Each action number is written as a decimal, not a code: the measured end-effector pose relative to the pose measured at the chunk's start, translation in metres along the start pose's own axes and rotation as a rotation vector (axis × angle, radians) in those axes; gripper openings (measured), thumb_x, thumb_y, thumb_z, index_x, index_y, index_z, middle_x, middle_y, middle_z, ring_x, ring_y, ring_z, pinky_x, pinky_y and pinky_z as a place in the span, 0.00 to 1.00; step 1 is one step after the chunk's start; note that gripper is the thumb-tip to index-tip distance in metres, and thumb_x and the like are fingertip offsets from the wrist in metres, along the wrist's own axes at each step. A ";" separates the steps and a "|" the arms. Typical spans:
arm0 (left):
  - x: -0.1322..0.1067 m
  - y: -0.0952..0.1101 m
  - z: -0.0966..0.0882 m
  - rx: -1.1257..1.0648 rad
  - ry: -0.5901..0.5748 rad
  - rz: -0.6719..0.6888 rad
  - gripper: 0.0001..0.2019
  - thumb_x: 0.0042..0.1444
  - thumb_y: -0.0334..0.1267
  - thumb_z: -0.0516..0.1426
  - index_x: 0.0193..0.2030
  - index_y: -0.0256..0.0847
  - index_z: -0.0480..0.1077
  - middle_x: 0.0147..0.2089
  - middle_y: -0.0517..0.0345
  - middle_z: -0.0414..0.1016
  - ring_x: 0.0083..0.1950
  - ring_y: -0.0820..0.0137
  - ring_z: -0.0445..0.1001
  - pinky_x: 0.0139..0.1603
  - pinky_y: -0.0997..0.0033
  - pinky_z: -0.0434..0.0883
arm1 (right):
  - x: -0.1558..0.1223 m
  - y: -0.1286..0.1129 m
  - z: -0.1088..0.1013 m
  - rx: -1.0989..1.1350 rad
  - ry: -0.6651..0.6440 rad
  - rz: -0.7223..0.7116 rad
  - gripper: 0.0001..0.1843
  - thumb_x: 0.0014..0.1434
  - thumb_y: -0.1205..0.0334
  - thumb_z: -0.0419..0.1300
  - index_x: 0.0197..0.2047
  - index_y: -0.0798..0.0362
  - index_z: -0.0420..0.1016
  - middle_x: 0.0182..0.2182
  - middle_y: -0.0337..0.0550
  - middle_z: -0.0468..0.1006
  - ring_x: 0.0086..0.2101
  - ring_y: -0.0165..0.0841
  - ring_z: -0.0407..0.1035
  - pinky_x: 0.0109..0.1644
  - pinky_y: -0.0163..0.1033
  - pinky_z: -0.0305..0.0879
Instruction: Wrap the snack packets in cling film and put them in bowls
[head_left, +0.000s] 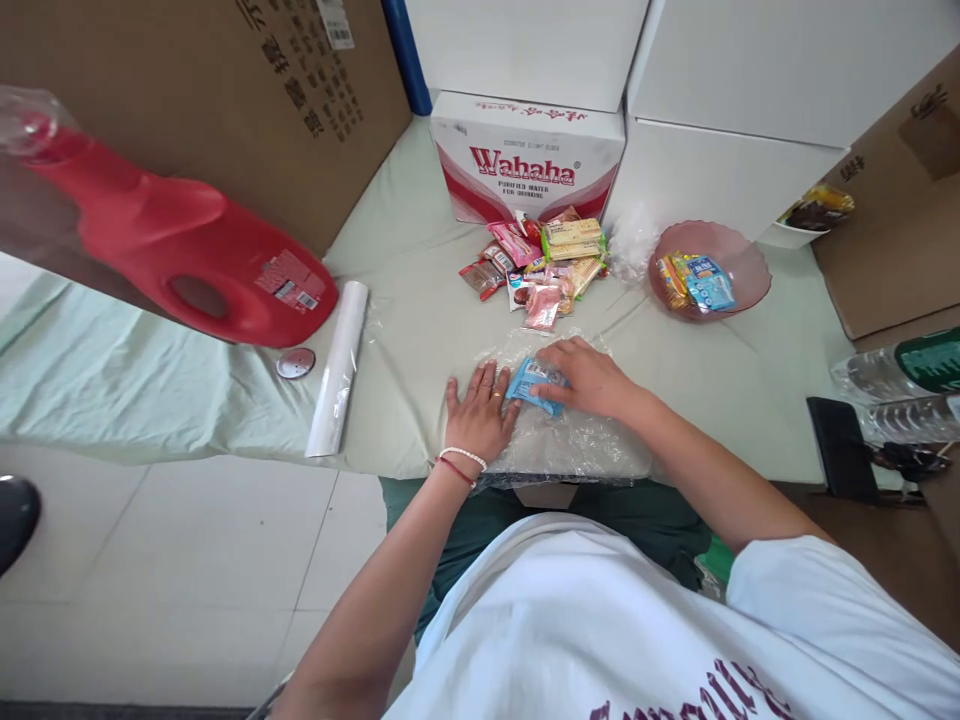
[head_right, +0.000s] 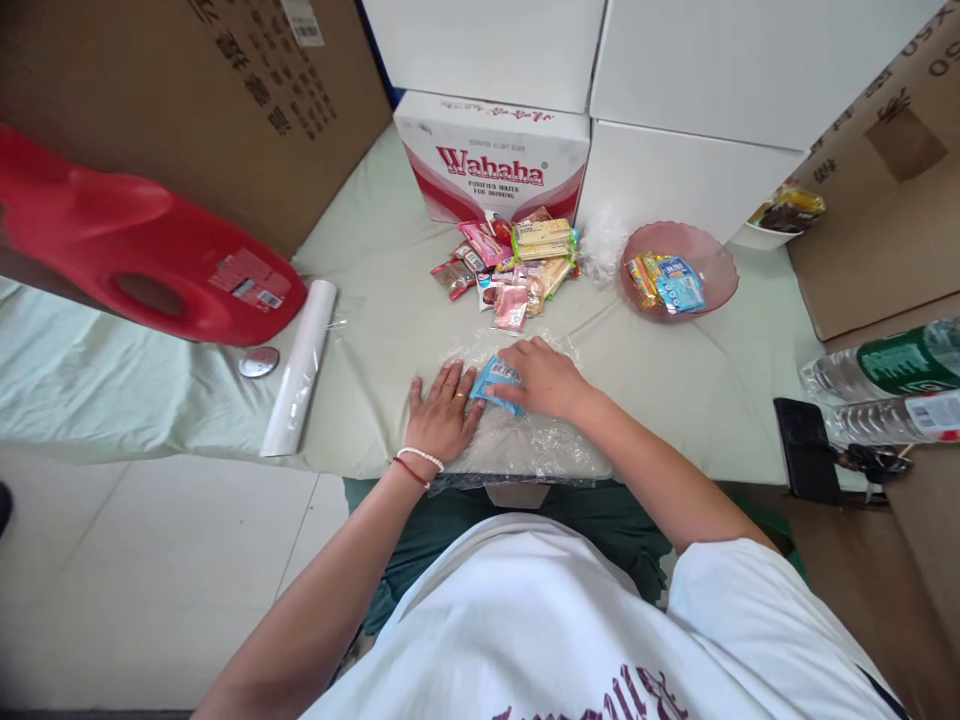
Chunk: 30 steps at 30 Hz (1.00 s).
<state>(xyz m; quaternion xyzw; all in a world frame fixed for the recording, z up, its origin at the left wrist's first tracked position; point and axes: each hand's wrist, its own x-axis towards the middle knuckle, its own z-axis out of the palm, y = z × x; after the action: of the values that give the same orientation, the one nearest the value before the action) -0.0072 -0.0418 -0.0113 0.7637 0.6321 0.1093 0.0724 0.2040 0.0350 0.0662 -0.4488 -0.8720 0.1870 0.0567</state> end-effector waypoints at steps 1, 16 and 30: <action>0.000 0.000 0.000 -0.004 -0.001 0.000 0.31 0.73 0.51 0.44 0.78 0.43 0.56 0.80 0.43 0.52 0.80 0.53 0.53 0.77 0.30 0.41 | -0.004 -0.002 0.006 -0.002 -0.021 -0.027 0.32 0.63 0.46 0.68 0.66 0.49 0.72 0.62 0.55 0.74 0.60 0.51 0.65 0.58 0.51 0.68; 0.001 -0.009 -0.002 -0.106 0.007 -0.049 0.32 0.71 0.48 0.47 0.78 0.38 0.54 0.79 0.38 0.54 0.80 0.54 0.54 0.79 0.35 0.43 | -0.032 0.018 0.039 0.091 0.003 -0.252 0.33 0.65 0.63 0.63 0.72 0.48 0.65 0.72 0.57 0.62 0.69 0.50 0.57 0.72 0.66 0.50; -0.019 -0.067 -0.011 -0.279 0.191 0.003 0.21 0.66 0.41 0.53 0.61 0.40 0.74 0.76 0.40 0.61 0.77 0.52 0.60 0.75 0.43 0.62 | -0.161 0.033 0.059 0.261 0.178 -0.144 0.17 0.70 0.60 0.57 0.60 0.42 0.77 0.63 0.53 0.73 0.63 0.48 0.66 0.65 0.66 0.67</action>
<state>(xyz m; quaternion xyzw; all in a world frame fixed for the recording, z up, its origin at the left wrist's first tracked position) -0.0767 -0.0477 -0.0190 0.7332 0.6138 0.2681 0.1173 0.3082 -0.0933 0.0104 -0.3886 -0.8617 0.2539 0.2048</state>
